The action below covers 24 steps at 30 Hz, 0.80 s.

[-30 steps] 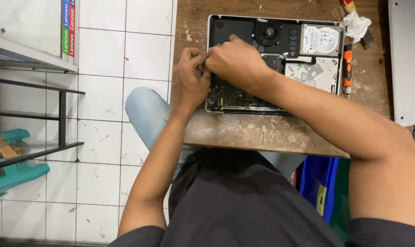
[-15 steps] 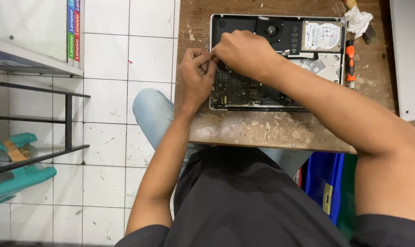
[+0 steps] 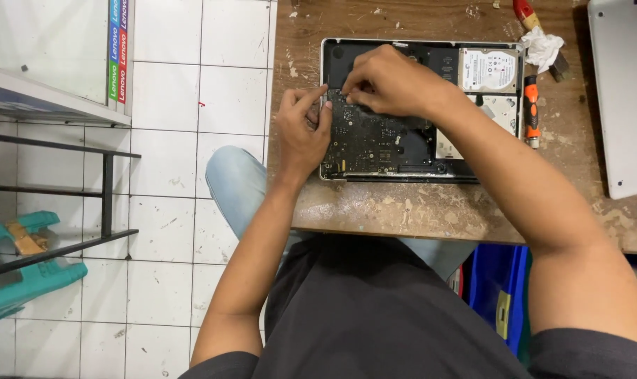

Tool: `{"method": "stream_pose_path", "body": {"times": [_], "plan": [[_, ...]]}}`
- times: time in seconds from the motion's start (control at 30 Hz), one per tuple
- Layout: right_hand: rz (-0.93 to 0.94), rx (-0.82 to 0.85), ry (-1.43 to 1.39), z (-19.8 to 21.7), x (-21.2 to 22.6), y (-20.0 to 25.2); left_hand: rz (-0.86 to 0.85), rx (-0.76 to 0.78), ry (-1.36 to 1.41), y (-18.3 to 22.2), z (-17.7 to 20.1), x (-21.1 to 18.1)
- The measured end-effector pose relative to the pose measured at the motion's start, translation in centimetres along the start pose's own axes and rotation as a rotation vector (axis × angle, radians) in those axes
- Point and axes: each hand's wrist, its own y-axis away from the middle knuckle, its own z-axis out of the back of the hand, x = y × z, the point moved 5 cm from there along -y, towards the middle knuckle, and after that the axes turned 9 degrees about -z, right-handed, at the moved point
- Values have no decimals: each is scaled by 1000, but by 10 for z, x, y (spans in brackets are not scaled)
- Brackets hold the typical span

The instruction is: Cleaning internal components and disconnecting cables to remove the motherboard from a laptop.

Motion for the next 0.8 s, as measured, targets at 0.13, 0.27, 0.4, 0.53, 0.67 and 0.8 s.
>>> {"method": "stream_pose_path", "body": {"times": [0.13, 0.27, 0.4, 0.53, 0.67, 0.8], "plan": [[27, -28, -143, 4, 2, 3, 0, -3, 8, 0, -4, 5], [75, -99, -174, 2, 0, 3, -19, -12, 14, -2, -2, 4], [-33, -109, -221, 1, -5, 3, 60, 43, 70, -2, -7, 14], [-105, -132, -254, 4, -6, 3, 48, 37, 124, -2, -10, 18], [-259, -102, -309, 8, -3, 4, 45, 46, 140, -5, -6, 13], [-330, -75, -368, 14, 0, 15, 27, 46, 209, -8, -3, 10]]}}
